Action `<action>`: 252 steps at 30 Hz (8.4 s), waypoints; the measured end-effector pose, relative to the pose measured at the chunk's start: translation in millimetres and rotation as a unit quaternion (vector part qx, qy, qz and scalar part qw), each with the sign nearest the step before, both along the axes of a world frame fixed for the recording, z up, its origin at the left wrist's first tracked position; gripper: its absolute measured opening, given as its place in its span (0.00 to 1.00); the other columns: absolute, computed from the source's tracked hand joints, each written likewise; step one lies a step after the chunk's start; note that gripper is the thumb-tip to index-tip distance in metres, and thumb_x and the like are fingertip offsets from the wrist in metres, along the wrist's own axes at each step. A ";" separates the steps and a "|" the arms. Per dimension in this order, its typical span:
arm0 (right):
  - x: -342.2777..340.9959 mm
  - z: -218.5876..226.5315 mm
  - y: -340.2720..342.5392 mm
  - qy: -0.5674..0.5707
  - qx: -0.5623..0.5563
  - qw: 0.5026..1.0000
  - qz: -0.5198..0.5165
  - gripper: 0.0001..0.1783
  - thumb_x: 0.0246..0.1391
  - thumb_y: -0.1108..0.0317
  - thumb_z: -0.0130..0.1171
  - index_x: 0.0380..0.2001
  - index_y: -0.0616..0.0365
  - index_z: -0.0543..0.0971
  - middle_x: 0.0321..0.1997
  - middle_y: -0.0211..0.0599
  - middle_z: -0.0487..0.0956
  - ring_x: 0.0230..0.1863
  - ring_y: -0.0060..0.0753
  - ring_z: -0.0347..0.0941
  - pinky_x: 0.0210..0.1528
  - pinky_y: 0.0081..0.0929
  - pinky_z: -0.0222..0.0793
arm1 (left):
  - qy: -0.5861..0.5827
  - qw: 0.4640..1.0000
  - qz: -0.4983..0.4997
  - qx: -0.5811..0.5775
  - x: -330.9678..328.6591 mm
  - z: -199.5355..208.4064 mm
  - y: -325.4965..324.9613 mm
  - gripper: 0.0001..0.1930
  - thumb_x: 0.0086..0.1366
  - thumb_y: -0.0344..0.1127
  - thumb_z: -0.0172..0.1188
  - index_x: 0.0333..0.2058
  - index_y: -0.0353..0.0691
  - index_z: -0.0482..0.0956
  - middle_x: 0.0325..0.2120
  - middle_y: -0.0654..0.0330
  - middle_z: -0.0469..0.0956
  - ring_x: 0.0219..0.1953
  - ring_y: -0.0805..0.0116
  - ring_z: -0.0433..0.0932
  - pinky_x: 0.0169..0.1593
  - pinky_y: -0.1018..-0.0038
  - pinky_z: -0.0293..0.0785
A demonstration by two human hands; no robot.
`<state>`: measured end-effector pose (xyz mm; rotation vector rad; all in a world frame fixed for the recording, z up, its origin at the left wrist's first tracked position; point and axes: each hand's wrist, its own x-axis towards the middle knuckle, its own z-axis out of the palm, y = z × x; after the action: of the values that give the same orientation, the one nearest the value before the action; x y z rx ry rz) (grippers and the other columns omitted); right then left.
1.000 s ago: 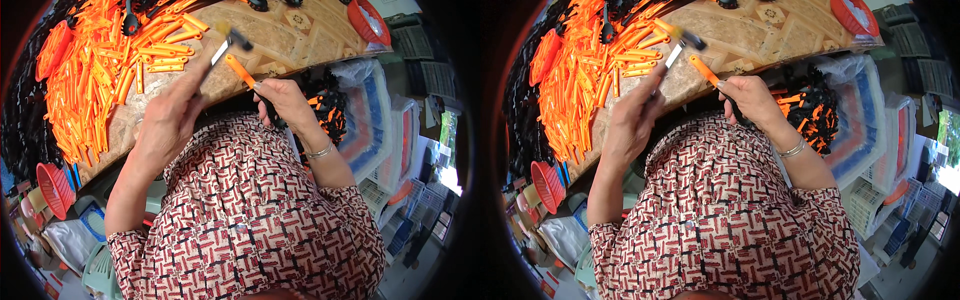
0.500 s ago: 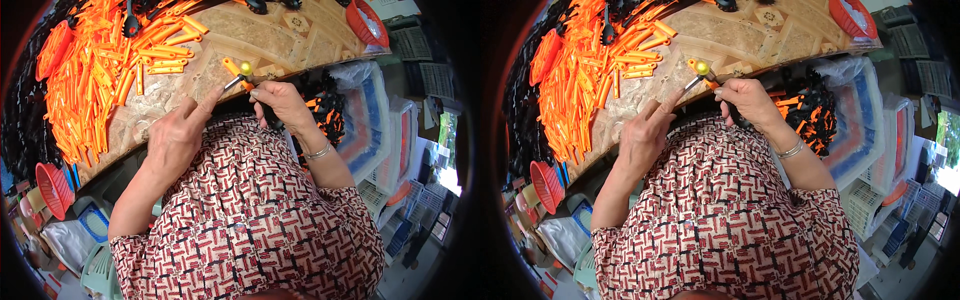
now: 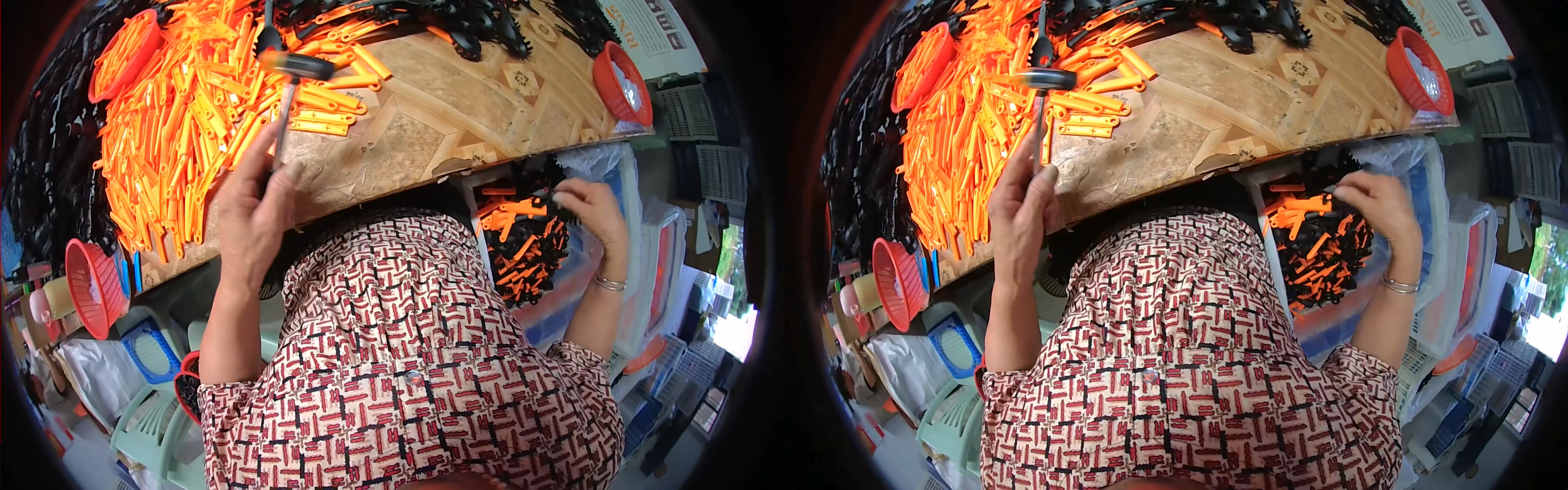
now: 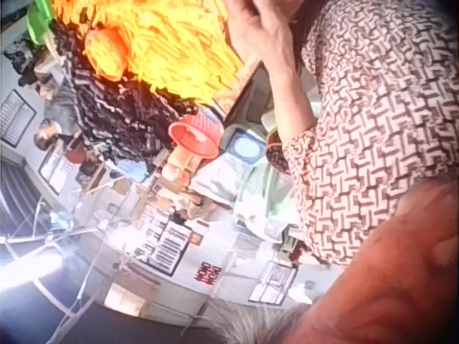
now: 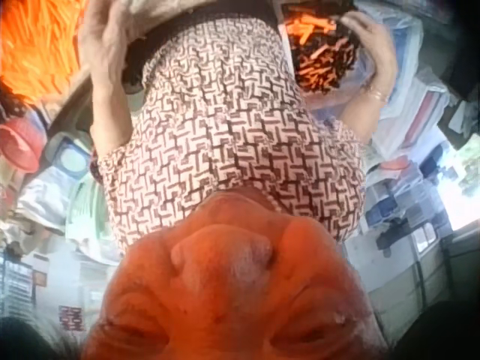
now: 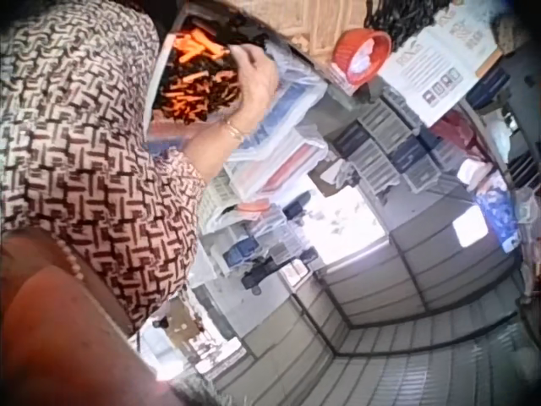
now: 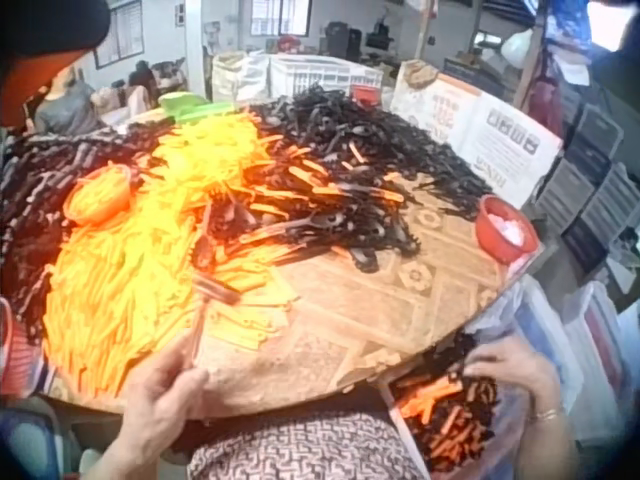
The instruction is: The person assembles orange and black plastic components at a wooden workbench. They repeatedly pick up an orange handle and a black head, fit them together, and use a hammer to secure the connection. The person then places the finished items on the table and repeats the process with new parts.
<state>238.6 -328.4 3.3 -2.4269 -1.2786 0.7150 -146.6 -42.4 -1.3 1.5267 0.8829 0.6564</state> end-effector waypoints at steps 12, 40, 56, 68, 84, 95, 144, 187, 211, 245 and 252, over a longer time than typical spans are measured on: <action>-74.8 -19.7 294.5 -0.358 0.340 0.847 0.198 0.09 0.61 0.65 0.58 0.37 0.57 0.83 0.34 0.41 0.80 0.37 0.44 0.79 0.40 0.39 0.75 | -0.037 0.996 0.036 -0.075 0.6 -5.6 -0.1 0.20 0.73 0.34 0.59 0.60 0.35 0.75 0.22 0.72 0.67 0.20 0.85 0.63 0.23 0.84 0.58; -97.2 -11.8 166.2 -0.266 0.249 0.907 0.212 0.20 0.49 0.67 0.70 0.47 0.57 0.80 0.49 0.38 0.78 0.53 0.41 0.73 0.56 0.36 0.68 | 0.288 0.816 -0.094 0.493 111.6 -9.5 77.8 0.12 0.63 0.45 0.66 0.36 0.43 0.83 0.37 0.58 0.77 0.44 0.54 0.80 0.42 0.57 0.76; -127.1 -18.2 103.5 -0.010 0.198 0.980 0.001 0.15 0.51 0.62 0.69 0.36 0.59 0.79 0.26 0.48 0.80 0.31 0.53 0.79 0.34 0.45 0.72 | 0.111 0.883 -0.396 0.226 123.2 16.8 14.3 0.13 0.62 0.37 0.68 0.39 0.33 0.82 0.30 0.54 0.77 0.35 0.61 0.76 0.41 0.67 0.72; -128.8 -27.6 108.2 0.160 0.210 0.964 -0.038 0.15 0.52 0.69 0.67 0.44 0.59 0.81 0.22 0.42 0.77 0.23 0.35 0.75 0.29 0.31 0.68 | 0.122 0.919 -0.331 0.177 132.6 -4.6 15.7 0.10 0.61 0.32 0.68 0.39 0.34 0.84 0.33 0.57 0.83 0.35 0.67 0.81 0.42 0.70 0.76; -134.5 -28.0 108.3 0.169 0.222 0.958 -0.063 0.14 0.53 0.70 0.67 0.43 0.59 0.81 0.17 0.33 0.72 0.19 0.23 0.67 0.25 0.26 0.63 | 0.097 0.950 -0.278 0.101 141.7 -17.7 23.3 0.10 0.64 0.33 0.69 0.40 0.35 0.82 0.28 0.65 0.81 0.31 0.79 0.78 0.37 0.79 0.76; -135.4 -32.0 107.7 0.177 0.218 0.958 -0.057 0.13 0.54 0.70 0.67 0.42 0.59 0.81 0.16 0.29 0.71 0.18 0.19 0.64 0.23 0.25 0.59 | 0.123 0.939 -0.291 0.139 144.2 -14.7 19.9 0.09 0.63 0.35 0.70 0.38 0.36 0.83 0.28 0.64 0.82 0.33 0.77 0.79 0.40 0.76 0.76; -22.6 -6.3 22.9 0.339 0.068 0.931 -0.122 0.06 0.60 0.74 0.63 0.34 0.58 0.74 0.24 0.31 0.80 0.23 0.21 0.78 0.25 0.17 0.74 | 0.014 0.963 -0.141 0.228 17.1 -0.6 -14.1 0.24 0.68 0.26 0.63 0.62 0.43 0.76 0.28 0.64 0.80 0.29 0.74 0.76 0.34 0.70 0.73; -20.6 35.2 225.3 0.421 0.420 0.797 0.111 0.09 0.65 0.63 0.61 0.38 0.57 0.78 0.28 0.33 0.81 0.30 0.28 0.79 0.36 0.23 0.74 | 0.103 0.927 -0.023 0.360 75.3 -21.3 80.0 0.15 0.57 0.42 0.71 0.35 0.35 0.83 0.35 0.53 0.77 0.40 0.52 0.79 0.44 0.60 0.73; -128.4 -52.5 103.0 0.418 0.165 0.885 -0.120 0.10 0.64 0.68 0.61 0.33 0.65 0.84 0.20 0.30 0.80 0.20 0.19 0.74 0.25 0.21 0.70 | 0.211 0.849 -0.340 0.344 117.4 -1.5 13.7 0.12 0.60 0.39 0.70 0.36 0.37 0.86 0.28 0.52 0.83 0.34 0.53 0.81 0.40 0.65 0.77; -146.1 -50.2 105.5 0.399 0.157 0.892 -0.146 0.14 0.66 0.64 0.60 0.32 0.65 0.82 0.20 0.31 0.81 0.22 0.17 0.74 0.29 0.17 0.69 | 0.083 0.980 -0.163 0.083 113.3 -19.1 -24.9 0.13 0.66 0.30 0.67 0.45 0.36 0.74 0.26 0.64 0.79 0.24 0.79 0.77 0.26 0.82 0.74; -135.8 -48.1 110.8 0.382 0.100 0.909 -0.137 0.19 0.65 0.59 0.61 0.26 0.64 0.81 0.18 0.32 0.79 0.18 0.20 0.74 0.26 0.19 0.69 | -0.036 0.991 -0.115 -0.049 100.7 -25.7 -23.3 0.13 0.69 0.32 0.64 0.49 0.35 0.78 0.24 0.67 0.77 0.21 0.80 0.73 0.28 0.84 0.71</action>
<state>102.8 -217.6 -44.8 -1.7971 -0.6383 1.2090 -45.9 -65.7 -27.0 1.4789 0.6631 0.4900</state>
